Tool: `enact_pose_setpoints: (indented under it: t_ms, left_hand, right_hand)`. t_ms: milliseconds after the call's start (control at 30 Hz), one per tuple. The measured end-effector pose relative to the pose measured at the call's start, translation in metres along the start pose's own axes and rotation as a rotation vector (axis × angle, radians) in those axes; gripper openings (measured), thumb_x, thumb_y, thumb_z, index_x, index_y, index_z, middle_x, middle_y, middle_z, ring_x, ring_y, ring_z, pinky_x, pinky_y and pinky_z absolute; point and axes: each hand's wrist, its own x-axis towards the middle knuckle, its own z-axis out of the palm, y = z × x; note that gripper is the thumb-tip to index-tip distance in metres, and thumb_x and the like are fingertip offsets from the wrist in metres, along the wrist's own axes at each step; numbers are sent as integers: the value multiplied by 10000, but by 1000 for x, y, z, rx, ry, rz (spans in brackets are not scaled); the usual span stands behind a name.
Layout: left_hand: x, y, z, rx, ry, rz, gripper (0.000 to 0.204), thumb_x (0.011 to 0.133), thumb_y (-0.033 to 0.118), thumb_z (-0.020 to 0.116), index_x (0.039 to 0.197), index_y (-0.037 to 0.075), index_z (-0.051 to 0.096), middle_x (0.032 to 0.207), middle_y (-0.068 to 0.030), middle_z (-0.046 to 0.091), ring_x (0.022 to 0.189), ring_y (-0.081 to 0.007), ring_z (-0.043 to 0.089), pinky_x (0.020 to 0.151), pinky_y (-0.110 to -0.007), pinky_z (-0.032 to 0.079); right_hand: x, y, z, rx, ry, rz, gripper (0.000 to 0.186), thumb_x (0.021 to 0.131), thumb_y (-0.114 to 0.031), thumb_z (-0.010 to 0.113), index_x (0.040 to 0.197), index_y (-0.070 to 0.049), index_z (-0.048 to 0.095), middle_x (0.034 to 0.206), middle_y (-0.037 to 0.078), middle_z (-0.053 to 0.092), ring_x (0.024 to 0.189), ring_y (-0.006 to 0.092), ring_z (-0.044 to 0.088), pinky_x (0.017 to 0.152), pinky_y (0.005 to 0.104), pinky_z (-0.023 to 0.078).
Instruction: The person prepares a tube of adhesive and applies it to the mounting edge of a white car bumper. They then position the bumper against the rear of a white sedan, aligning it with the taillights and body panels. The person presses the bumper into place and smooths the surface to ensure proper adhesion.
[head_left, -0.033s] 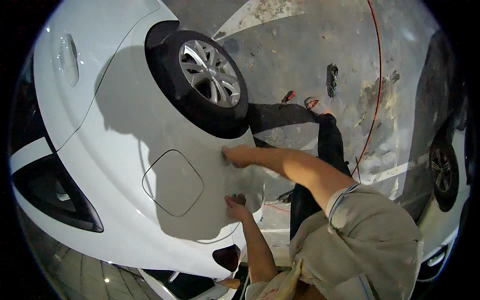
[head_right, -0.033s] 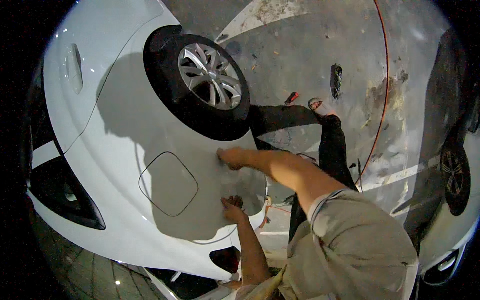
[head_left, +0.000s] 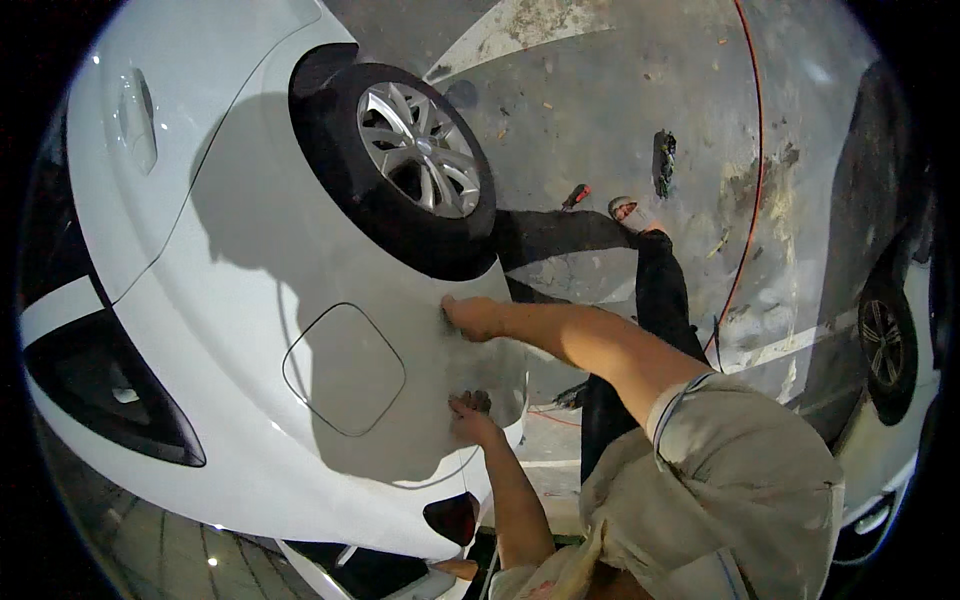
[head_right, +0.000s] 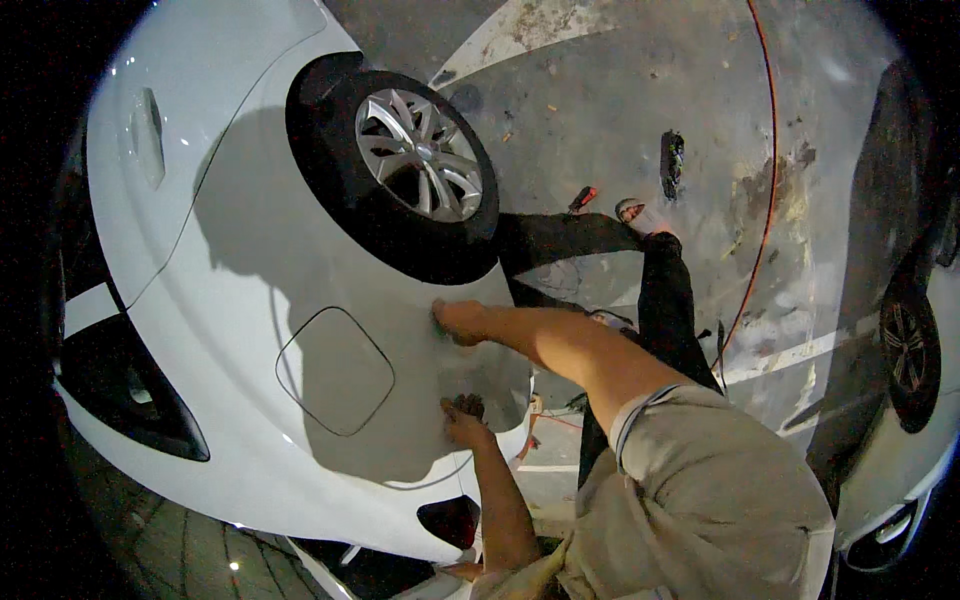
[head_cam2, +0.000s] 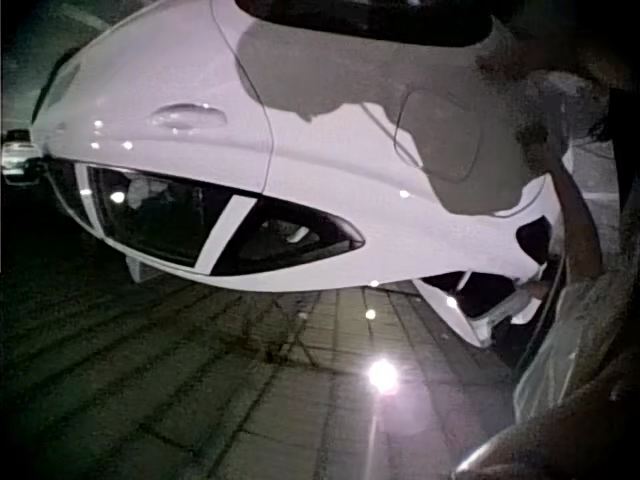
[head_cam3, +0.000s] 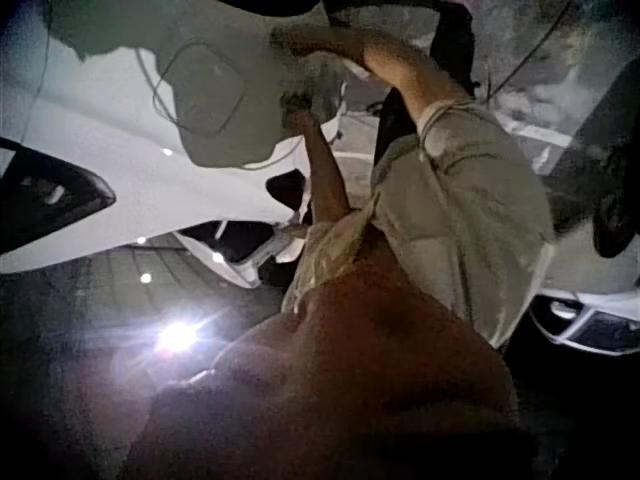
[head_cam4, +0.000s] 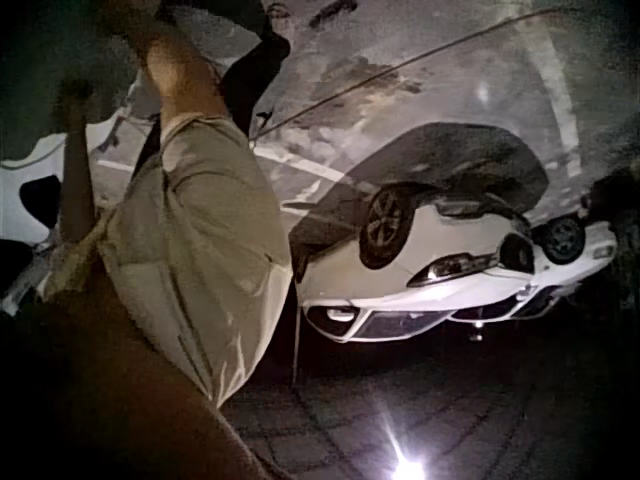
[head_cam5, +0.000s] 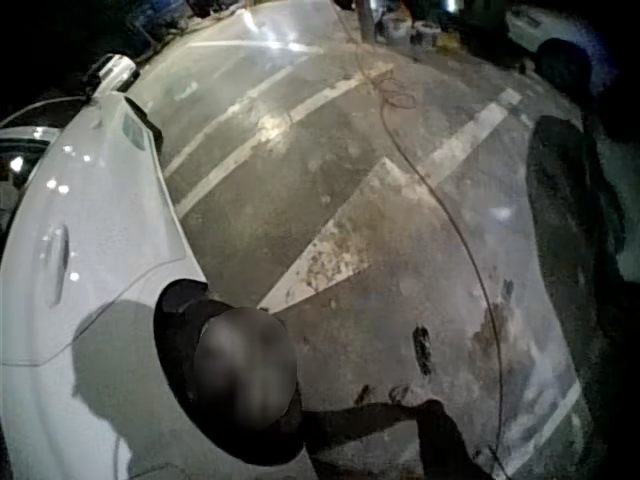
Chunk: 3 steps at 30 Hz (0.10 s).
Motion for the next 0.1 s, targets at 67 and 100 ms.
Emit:
enact_pose_setpoints:
  t_ms: [67,100]
  left_hand:
    - [-1,5,-1,61,-67,-102,562,954,407,483,1126,-126,518,995,-239,624,760,-271,659,625,-340,558]
    - [-3,10,-4,94,-99,-157,571,953,409,482,1190,-111,490,1068,-248,612,808,-271,661,651,-345,563]
  right_hand:
    - [-8,2,-12,-30,-140,44,733,803,-47,611,1412,-20,205,1181,215,565,1041,392,579,834,435,477]
    - [-13,12,-16,1,-157,15,725,807,-51,612,1413,-42,215,1257,193,539,1093,383,557,905,453,449]
